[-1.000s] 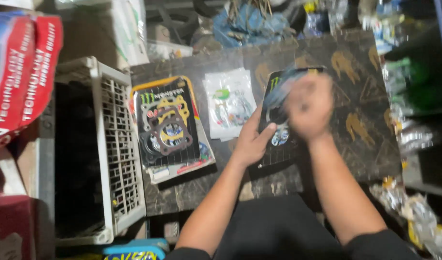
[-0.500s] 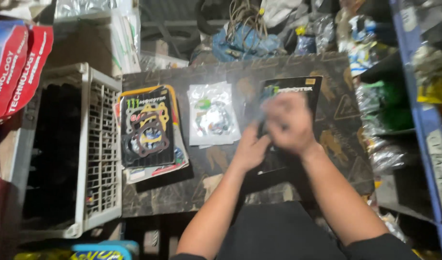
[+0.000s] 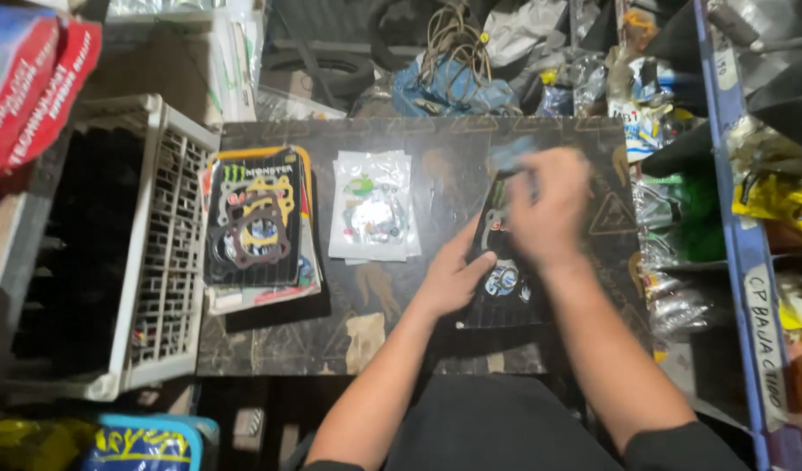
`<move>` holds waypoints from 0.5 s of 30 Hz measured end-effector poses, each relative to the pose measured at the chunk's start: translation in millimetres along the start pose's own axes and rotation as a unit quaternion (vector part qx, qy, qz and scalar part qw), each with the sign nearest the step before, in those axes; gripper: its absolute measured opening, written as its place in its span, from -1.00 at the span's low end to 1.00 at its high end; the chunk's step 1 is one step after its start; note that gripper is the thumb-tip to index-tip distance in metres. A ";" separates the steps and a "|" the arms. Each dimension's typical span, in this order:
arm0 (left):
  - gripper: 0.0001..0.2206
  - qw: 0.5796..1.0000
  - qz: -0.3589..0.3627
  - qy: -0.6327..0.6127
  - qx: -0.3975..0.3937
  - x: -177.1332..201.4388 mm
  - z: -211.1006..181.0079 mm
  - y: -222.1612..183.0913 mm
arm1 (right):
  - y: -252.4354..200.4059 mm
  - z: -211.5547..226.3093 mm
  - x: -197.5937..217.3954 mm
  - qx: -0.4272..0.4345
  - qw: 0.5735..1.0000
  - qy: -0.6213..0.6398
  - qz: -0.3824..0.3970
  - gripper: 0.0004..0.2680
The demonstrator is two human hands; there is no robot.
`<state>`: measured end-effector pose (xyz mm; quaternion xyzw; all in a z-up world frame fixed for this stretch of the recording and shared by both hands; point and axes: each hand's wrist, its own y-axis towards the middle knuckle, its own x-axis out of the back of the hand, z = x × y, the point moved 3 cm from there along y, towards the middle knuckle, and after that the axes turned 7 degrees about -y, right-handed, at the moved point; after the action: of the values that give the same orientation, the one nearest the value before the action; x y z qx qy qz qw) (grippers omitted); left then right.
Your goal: Clean motorcycle gaskets with a cloth after removing them from their packaging.
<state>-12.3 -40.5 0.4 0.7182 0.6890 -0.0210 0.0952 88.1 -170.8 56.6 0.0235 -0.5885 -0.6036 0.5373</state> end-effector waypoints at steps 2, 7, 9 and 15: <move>-0.44 0.999 -0.019 0.021 -0.027 20.4 3.6 4.8 | -7.7 26.6 -9.9 0.017 0.997 0.067 0.021 -0.90; -0.51 0.997 -0.080 -0.002 -0.016 58.5 -10.2 -12.2 | -27.2 35.2 -14.0 0.017 0.993 0.113 0.034 -0.98; -0.59 0.996 -0.073 -0.027 -0.044 66.2 -16.4 -9.8 | -30.4 46.4 -18.1 -0.053 0.995 0.085 0.008 -0.96; -0.63 0.996 -0.061 -0.029 -0.049 109.9 -9.4 -16.1 | -57.9 72.9 -31.5 -0.064 0.988 0.140 0.022 -0.93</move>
<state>-23.8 69.9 -9.8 0.6680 0.7290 -0.0137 0.1490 17.3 -115.2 17.2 0.0602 -0.4683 -0.6187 0.6280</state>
